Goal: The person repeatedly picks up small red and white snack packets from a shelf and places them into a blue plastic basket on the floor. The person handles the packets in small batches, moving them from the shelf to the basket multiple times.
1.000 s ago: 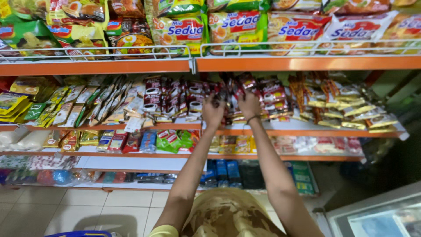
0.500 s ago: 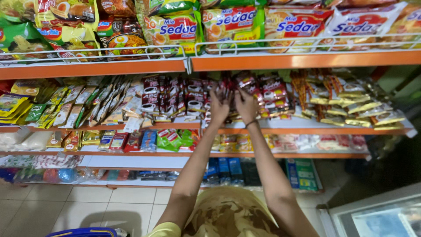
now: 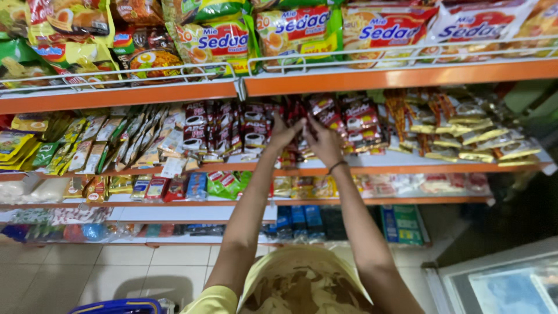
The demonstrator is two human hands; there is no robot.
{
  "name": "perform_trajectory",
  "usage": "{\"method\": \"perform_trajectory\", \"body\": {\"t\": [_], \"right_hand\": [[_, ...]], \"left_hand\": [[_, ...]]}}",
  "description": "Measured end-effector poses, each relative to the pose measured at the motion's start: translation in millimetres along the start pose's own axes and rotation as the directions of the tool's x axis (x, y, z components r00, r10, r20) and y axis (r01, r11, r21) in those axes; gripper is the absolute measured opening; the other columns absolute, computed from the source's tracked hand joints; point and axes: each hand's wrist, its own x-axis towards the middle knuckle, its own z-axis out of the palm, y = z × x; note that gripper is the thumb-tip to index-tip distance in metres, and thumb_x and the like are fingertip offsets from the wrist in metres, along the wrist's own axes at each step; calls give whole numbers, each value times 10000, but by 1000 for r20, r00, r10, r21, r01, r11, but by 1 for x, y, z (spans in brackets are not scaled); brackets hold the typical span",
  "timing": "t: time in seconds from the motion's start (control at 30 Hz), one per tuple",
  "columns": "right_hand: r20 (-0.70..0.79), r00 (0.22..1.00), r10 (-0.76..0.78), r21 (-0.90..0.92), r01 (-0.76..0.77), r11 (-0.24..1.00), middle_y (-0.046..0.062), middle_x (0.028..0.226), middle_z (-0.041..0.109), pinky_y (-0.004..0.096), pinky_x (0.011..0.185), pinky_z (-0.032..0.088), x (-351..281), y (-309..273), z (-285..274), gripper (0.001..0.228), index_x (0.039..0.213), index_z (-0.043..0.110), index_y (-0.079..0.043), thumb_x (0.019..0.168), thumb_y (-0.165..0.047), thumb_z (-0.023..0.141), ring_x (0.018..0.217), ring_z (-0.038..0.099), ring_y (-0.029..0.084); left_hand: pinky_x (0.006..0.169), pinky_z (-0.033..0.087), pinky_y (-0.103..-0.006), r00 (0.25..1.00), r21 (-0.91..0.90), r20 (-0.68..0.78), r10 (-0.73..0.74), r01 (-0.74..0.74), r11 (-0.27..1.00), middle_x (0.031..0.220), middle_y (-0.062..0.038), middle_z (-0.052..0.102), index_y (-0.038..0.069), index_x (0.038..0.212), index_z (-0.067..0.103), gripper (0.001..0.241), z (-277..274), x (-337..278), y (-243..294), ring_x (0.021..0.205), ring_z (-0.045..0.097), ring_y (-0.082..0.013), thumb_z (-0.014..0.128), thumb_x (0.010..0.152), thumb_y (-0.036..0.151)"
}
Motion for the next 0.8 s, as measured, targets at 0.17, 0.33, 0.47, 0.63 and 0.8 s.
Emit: {"method": "perform_trajectory", "body": {"t": [0.17,0.33,0.47,0.63,0.8], "right_hand": [[-156,984,84,178,-56,982,221,1130,845,546,978,628,11,78,47,267,1344,808,-160,1147,-275,669,1137,797,431],[-223,939,261,453,-137,881,186,1210,853,489,1071,589,22,131,79,237,1315,841,-128,1149,-226,703,1214,780,274],[-256,869,423,562,-222,797,132,1184,846,450,1076,580,25,156,94,272,1328,870,-164,1111,-169,706,1149,756,247],[-115,982,147,505,-69,860,183,1200,860,460,1091,596,23,64,33,271,1390,845,-113,1140,-187,772,1210,770,246],[139,988,-63,355,10,935,96,1257,868,451,1125,590,17,58,42,309,1398,867,-220,1124,-177,731,1278,775,301]], "left_hand": [[1370,327,-685,952,-276,-184,243,-287,917,1757,-424,341,16,1800,147,931,-7,12,-48,1624,380,-610,736,1081,71],[1440,190,-643,955,-179,-242,173,-219,959,1890,-341,184,190,1883,27,962,-24,-19,-14,1739,203,-539,612,1126,94],[1452,204,-602,923,-49,-257,288,-310,949,1880,-311,266,202,1881,164,887,-20,-22,-12,1736,248,-498,591,1121,44],[1409,315,-601,955,4,-286,82,-85,996,1779,-350,430,281,1875,101,1151,-12,-29,5,1662,417,-514,822,978,302],[1363,385,-580,987,-4,-136,-88,89,996,1749,-361,467,342,1861,-35,1636,-12,-34,23,1616,498,-498,1012,697,819]]}}
